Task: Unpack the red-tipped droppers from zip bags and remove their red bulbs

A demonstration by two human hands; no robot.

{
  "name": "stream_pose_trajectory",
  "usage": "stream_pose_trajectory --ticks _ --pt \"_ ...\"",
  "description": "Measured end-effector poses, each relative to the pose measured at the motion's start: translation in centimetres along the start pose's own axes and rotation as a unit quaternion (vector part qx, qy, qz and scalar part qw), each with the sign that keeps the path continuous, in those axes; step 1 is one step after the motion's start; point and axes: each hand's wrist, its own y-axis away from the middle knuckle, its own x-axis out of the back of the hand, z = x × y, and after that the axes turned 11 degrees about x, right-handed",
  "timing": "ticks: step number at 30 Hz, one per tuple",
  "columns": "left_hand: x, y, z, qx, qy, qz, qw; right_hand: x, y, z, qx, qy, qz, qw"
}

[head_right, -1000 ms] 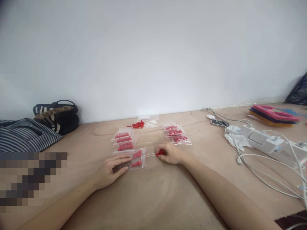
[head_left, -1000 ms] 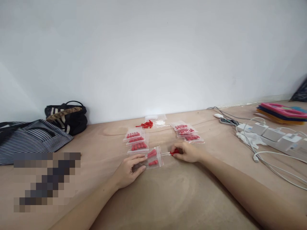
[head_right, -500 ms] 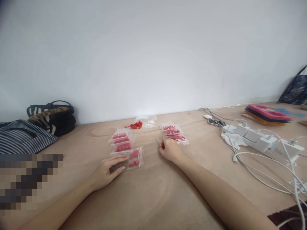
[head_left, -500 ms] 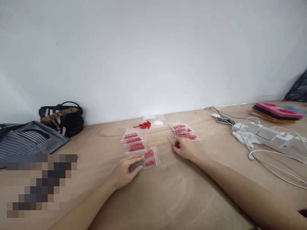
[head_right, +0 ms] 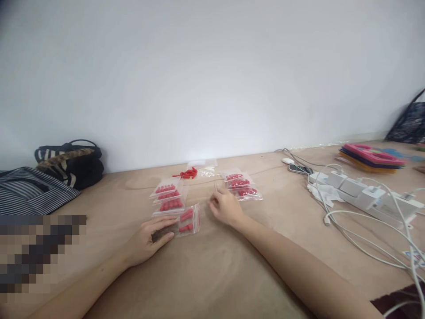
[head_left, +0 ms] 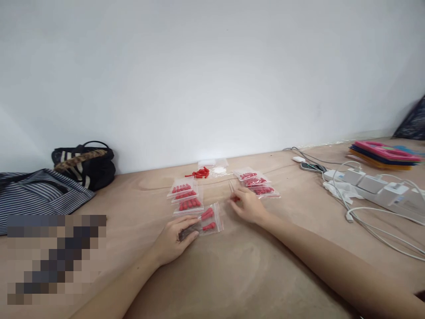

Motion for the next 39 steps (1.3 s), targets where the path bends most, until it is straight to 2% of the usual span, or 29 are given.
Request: stream_pose_trajectory --ticks 2,4,7,12,20,26,32,39 --pt "-0.1 0.0 0.2 -0.002 0.007 -0.009 1.0 0.1 1.1 -0.3 0.074 -0.099 -0.003 0.992" --pt "-0.3 -0.1 0.5 -0.003 0.014 -0.022 1.0 0.0 1.7 -0.6 0.109 -0.153 -0.017 0.982" --pt "-0.5 0.0 1.0 -0.003 0.022 -0.038 0.999 -0.4 1.7 -1.1 0.125 -0.174 -0.043 0.976" --pt "-0.6 -0.1 1.6 0.014 0.023 -0.029 0.999 -0.4 1.4 -1.7 0.157 -0.215 -0.067 0.962" --pt "-0.8 -0.4 1.8 0.022 0.042 -0.008 0.999 -1.1 1.5 -2.1 0.105 -0.218 -0.069 0.968" --pt "-0.9 -0.4 1.6 0.013 0.044 -0.009 0.999 -1.4 1.4 -2.4 0.132 -0.213 -0.032 0.968" --pt "-0.8 -0.4 1.7 0.018 0.048 -0.012 0.999 -1.5 1.4 -2.5 0.14 -0.137 -0.057 0.979" --pt "-0.8 -0.4 1.7 0.023 0.059 -0.015 0.998 -1.3 1.4 -2.9 0.137 -0.151 -0.06 0.977"
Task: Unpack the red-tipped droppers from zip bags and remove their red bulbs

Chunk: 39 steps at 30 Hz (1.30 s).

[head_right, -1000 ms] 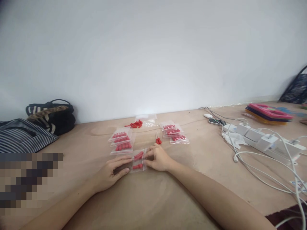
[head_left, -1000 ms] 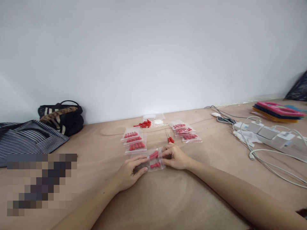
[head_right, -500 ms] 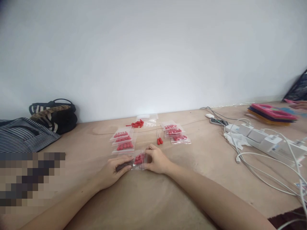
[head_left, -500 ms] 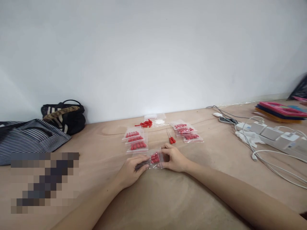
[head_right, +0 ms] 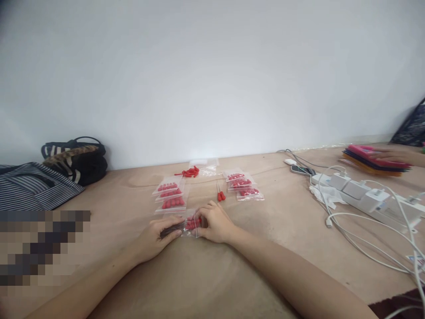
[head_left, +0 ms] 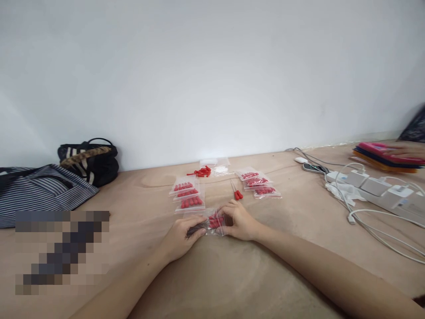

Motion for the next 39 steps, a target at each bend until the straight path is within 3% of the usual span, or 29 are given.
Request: stream_pose_trajectory --ticks 3,7,12,16,23,30,39 --pt "0.0 0.0 -0.1 -0.002 0.0 0.001 1.0 0.1 -0.1 -0.1 -0.016 0.025 -0.011 0.999" --pt "-0.1 0.0 -0.3 -0.007 -0.004 0.0 1.0 0.2 -0.2 -0.4 0.011 0.046 -0.033 0.998" --pt "0.0 0.1 -0.2 -0.001 0.003 -0.003 1.0 0.3 -0.3 -0.8 -0.017 0.07 -0.057 0.996" --pt "0.0 0.1 0.0 0.004 0.009 -0.004 1.0 0.3 -0.2 -0.6 -0.005 0.08 -0.053 0.995" --pt "0.1 0.1 0.1 0.009 0.007 -0.011 1.0 1.1 -0.3 -0.5 -0.041 0.1 -0.064 0.992" --pt "0.1 0.1 -0.1 0.005 -0.018 -0.013 1.0 2.0 0.0 -0.1 0.001 0.016 -0.083 0.996" --pt "0.1 0.1 0.0 0.014 -0.041 -0.007 0.999 2.8 0.5 0.4 0.029 0.054 -0.109 0.992"
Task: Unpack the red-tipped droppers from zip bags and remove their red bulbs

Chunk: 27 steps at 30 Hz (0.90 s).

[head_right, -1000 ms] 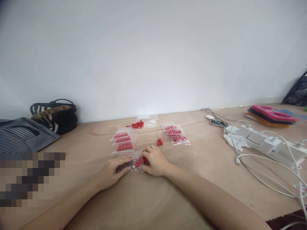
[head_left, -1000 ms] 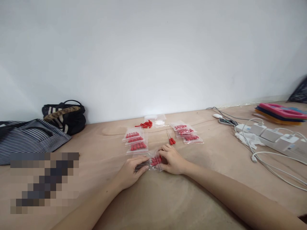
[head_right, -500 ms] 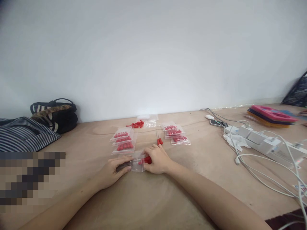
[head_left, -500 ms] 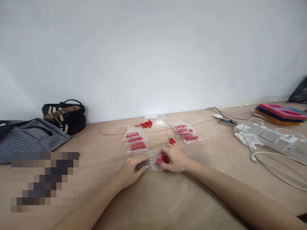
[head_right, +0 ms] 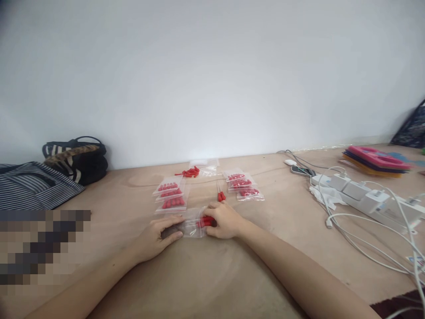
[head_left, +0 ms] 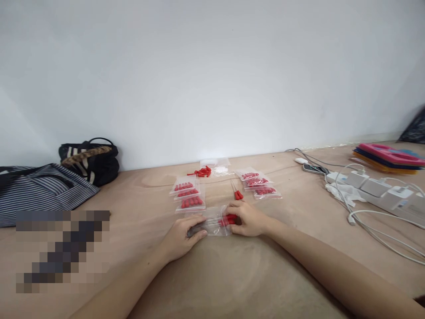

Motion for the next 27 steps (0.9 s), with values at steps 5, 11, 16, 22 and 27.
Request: stream_pose_trajectory --ticks 5,11,16,22,27 --pt "0.1 0.1 0.0 0.007 0.001 0.001 1.0 -0.5 -0.2 0.3 0.007 -0.059 0.003 0.998" --pt "0.2 0.2 -0.2 0.013 0.002 -0.004 1.0 1.3 0.9 1.3 -0.018 -0.079 0.001 0.997" --pt "0.2 0.2 -0.5 0.017 0.0 0.006 1.0 3.0 2.7 3.1 -0.095 -0.048 0.024 0.994" --pt "0.3 0.0 -1.1 0.036 -0.023 0.023 0.999 2.5 2.6 3.0 -0.124 -0.012 0.077 0.989" --pt "0.5 0.1 -1.3 0.049 -0.044 0.039 0.997 2.7 2.9 3.3 -0.14 0.022 0.107 0.984"
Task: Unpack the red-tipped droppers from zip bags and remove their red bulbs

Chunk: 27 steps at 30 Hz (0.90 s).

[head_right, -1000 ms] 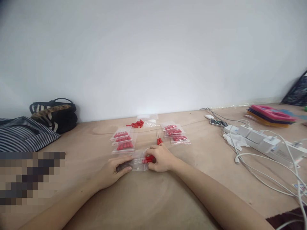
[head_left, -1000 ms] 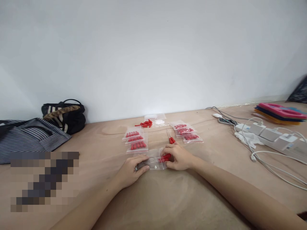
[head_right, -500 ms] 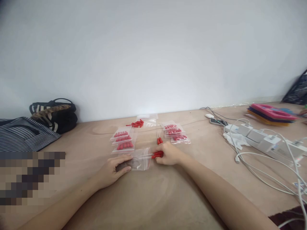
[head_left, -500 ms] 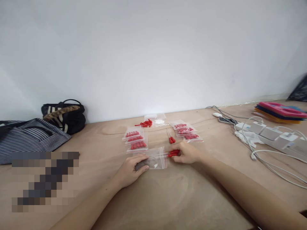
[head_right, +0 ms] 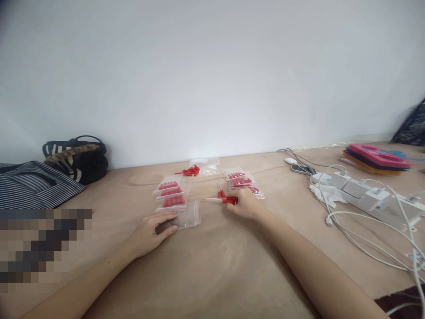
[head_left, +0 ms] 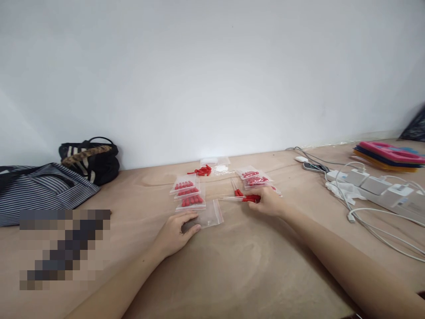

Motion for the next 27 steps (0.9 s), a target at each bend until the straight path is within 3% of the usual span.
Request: stream_pose_trajectory --ticks 3,7,13,19,27 --pt "0.2 0.1 0.2 0.003 -0.021 0.007 1.0 -0.1 0.1 0.0 -0.022 0.044 0.02 0.999" --pt "0.3 0.2 0.4 -0.01 -0.047 0.017 0.999 -1.8 -0.6 -1.6 -0.047 0.115 0.021 0.992" --pt "0.2 0.2 0.3 -0.022 -0.048 0.023 0.998 -4.7 -3.3 -3.5 -0.118 0.225 -0.042 0.966" --pt "0.1 0.2 0.1 -0.029 -0.05 0.026 0.998 -5.7 -5.1 -3.2 -0.138 0.244 -0.051 0.959" --pt "0.6 0.3 0.4 -0.034 -0.049 -0.003 0.998 -5.6 -4.1 -2.3 -0.117 0.238 -0.003 0.964"
